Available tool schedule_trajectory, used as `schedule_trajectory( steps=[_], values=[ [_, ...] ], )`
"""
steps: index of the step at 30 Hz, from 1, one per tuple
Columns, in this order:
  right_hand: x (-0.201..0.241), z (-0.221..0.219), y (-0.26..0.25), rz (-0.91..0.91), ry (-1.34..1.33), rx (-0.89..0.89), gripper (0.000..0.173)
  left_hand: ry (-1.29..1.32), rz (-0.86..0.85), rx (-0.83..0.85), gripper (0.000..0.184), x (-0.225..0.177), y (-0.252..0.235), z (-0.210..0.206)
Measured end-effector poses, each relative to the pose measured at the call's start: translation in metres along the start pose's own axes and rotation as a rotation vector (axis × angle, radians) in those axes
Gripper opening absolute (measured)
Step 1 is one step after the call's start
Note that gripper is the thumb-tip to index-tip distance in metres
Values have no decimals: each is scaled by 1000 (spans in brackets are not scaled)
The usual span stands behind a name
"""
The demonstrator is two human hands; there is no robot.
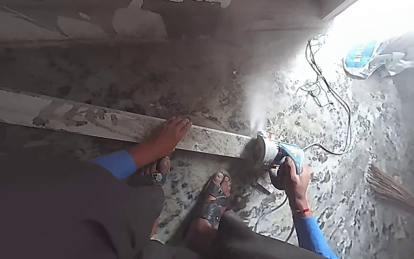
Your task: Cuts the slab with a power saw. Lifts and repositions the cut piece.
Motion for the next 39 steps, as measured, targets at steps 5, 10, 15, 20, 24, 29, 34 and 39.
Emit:
schedule_trajectory(
  steps=[5, 10, 15, 20, 24, 29, 34, 39],
  values=[
    [-4, 2, 4, -5, 12, -10, 43, 4, 1, 2, 102, -1, 0, 1],
    [-1, 1, 9, -10, -4, -19, 44, -3, 2, -3, 100, -1, 0, 3],
    [-1, 2, 14, -26, -81, -5, 38, 17, 25, 37, 101, -1, -1, 3],
    [-4, 3, 16, -9, -21, -27, 44, 38, 38, 72, 98, -2, -1, 5],
    [-5, 5, 19, -65, -37, -27, 43, 29, 31, 65, 100, -1, -1, 1],
    [-10, 6, 24, -73, -106, -6, 42, 5, 34, 84, 104, -1, -1, -1],
    [-10, 7, 20, -63, 6, -51, 47, 55, 34, 90, 102, -1, -1, 0],
    [-8, 4, 9, -54, 40, -67, 47, 104, 34, 59, 102, 0, 0, 1]
  ],
)
Point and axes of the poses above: each hand's wrist, its own y-axis away from the middle knuckle, its own z-axis out of the back of the hand, x = y × z, the point moved 6 cm from there along -y, towards the middle knuckle, and after that the axes turned 5 degrees about -z, right-handed, at the moved point
